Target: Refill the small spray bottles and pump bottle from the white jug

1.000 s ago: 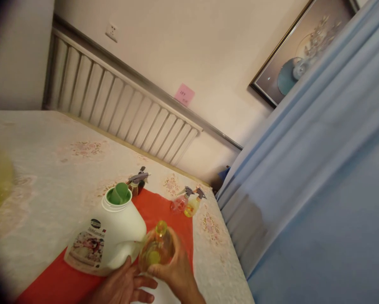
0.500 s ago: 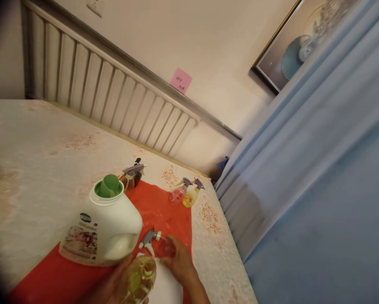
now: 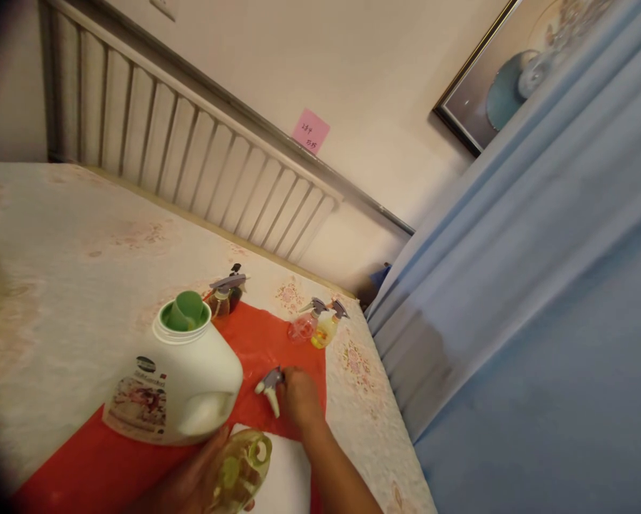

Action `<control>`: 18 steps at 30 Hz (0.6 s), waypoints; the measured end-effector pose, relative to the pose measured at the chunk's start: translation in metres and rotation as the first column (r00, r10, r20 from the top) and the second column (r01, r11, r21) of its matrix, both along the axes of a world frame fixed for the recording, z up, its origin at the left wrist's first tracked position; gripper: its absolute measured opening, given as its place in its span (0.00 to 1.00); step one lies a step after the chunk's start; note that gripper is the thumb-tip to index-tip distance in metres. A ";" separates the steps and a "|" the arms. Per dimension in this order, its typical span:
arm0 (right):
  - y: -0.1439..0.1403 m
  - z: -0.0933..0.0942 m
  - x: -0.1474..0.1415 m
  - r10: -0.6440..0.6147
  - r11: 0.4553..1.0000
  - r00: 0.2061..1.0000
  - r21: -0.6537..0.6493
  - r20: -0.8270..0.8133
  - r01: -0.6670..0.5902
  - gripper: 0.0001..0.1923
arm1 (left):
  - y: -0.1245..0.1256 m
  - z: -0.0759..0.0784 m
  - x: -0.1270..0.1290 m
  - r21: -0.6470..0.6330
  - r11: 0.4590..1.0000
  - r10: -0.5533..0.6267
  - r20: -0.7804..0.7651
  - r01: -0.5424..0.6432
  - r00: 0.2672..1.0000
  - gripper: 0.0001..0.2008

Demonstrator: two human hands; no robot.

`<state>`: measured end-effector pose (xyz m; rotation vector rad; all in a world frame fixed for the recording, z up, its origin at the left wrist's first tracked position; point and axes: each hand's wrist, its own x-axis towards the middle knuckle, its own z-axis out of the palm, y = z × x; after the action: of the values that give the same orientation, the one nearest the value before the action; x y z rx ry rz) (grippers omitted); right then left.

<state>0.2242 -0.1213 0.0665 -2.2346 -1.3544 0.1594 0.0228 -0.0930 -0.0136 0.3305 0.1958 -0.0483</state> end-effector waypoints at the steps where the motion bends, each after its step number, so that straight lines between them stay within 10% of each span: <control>1: -0.004 0.014 0.006 0.000 0.999 1.000 0.054 -0.028 0.001 0.07 | 0.000 0.000 0.000 -0.003 1.000 0.003 0.011 -0.003 1.000 0.32; 10: -0.060 0.130 0.005 0.134 0.828 0.937 0.556 -0.322 0.073 0.16 | -0.001 0.001 0.000 0.004 0.997 0.071 0.000 -0.071 0.997 0.28; 14: -0.070 0.155 -0.020 0.348 0.693 0.765 0.698 -0.541 0.178 0.16 | -0.001 0.001 0.000 0.012 0.995 0.096 -0.021 -0.096 0.995 0.27; 18: -0.069 0.161 -0.038 0.387 0.715 0.708 0.677 -0.590 0.173 0.16 | -0.001 -0.006 0.001 -0.021 0.995 0.097 0.011 -0.096 0.995 0.27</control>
<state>0.1860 -0.1901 0.2278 -1.2148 -0.8861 0.4232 0.0234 -0.0936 -0.0197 0.3002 0.1990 0.0470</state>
